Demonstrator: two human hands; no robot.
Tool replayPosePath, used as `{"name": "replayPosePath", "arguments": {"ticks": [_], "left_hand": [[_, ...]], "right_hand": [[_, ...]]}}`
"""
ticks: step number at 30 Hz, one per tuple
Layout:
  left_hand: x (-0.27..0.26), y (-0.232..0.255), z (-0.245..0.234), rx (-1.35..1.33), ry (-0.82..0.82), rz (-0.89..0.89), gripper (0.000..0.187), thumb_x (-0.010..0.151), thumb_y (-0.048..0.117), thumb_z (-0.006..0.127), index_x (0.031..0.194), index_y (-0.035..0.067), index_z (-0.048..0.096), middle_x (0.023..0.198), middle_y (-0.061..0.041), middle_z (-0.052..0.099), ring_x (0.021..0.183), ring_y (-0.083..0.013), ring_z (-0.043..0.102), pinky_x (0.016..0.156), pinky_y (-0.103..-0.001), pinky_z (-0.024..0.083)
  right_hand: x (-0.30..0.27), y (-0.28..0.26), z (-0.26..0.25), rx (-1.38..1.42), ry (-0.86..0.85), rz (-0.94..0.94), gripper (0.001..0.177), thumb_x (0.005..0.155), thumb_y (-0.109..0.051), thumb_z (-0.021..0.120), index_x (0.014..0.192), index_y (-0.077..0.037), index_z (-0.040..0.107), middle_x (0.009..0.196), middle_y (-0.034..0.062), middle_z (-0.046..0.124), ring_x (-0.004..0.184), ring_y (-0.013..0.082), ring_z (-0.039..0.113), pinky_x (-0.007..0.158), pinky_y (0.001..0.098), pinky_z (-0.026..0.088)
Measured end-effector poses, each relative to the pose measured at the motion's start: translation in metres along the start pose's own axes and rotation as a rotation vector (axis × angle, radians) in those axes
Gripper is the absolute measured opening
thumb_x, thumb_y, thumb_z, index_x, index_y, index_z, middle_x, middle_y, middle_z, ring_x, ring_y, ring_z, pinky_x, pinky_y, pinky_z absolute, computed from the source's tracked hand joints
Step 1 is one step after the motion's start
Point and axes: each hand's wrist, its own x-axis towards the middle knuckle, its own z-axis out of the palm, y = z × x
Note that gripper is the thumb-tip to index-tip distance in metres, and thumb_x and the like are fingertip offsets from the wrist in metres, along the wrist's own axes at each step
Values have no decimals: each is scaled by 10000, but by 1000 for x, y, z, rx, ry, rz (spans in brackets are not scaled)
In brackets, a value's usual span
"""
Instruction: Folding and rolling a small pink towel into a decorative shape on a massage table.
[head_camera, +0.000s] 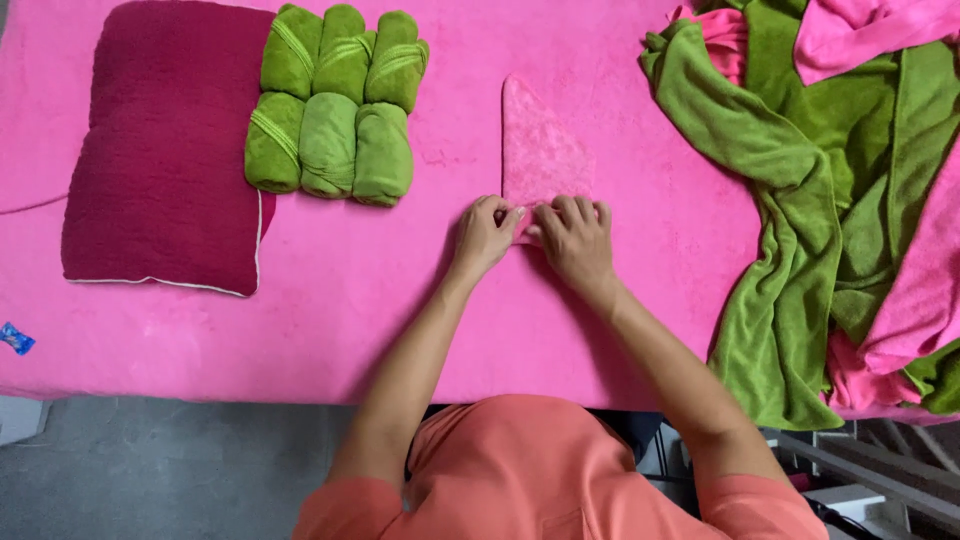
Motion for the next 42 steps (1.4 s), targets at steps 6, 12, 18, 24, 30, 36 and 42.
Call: {"name": "replayPosePath", "arguments": {"ticks": [6, 12, 18, 24, 30, 36, 42], "left_hand": [[11, 9, -12, -9, -100, -169, 227, 891, 323, 765, 966, 110, 782, 807, -112, 719, 820, -338, 735, 696, -453, 561], [15, 17, -20, -20, -133, -196, 217, 1022, 357, 615, 1027, 182, 743, 874, -119, 712, 904, -340, 730, 760, -456, 561], [21, 19, -25, -38, -172, -222, 425, 975, 494, 682, 1173, 123, 743, 1077, -184, 730, 1093, -383, 717, 897, -480, 576], [30, 22, -25, 33, -191, -323, 383, 967, 552, 648, 1163, 245, 767, 1017, -96, 800, 1070, -321, 754, 880, -444, 591], [34, 17, -27, -109, -95, -342, 292, 947, 438, 667, 1000, 159, 732, 697, -42, 707, 643, -244, 724, 609, -384, 556], [39, 57, -50, -225, -187, -442, 601, 962, 511, 626, 1207, -37, 642, 943, -221, 751, 467, -282, 703, 366, -344, 579], [51, 64, -43, -162, -210, -559, 578, 944, 568, 601, 1160, 39, 687, 760, -181, 729, 484, -279, 729, 362, -332, 603]], "right_hand": [[-2, -8, 5, -125, 197, -44, 434, 1069, -525, 532, 1246, -161, 688, 1086, 104, 595, 1054, 302, 611, 941, 446, 433], [21, 33, 21, 27, 0, -160, 415, 1066, -546, 509, 1103, -174, 688, 949, 48, 612, 873, 254, 647, 784, 402, 482], [46, 42, 23, 132, -152, -55, 351, 1099, -416, 523, 971, -143, 701, 840, 70, 651, 837, 293, 691, 735, 430, 509], [27, 16, 14, -70, 43, 24, 374, 1116, -490, 463, 1108, -188, 683, 1033, 44, 607, 1006, 266, 611, 868, 419, 454], [36, 18, 18, -137, 82, -32, 448, 1095, -573, 438, 1213, -203, 663, 1049, 52, 597, 1076, 275, 612, 966, 458, 415], [75, 49, 32, -21, -200, 85, 381, 1109, -498, 460, 1022, -235, 722, 983, 19, 622, 1026, 265, 608, 841, 471, 498], [58, 58, 43, -42, -57, 32, 383, 1115, -534, 469, 1165, -217, 678, 999, 27, 569, 1007, 252, 596, 893, 454, 450]]}}
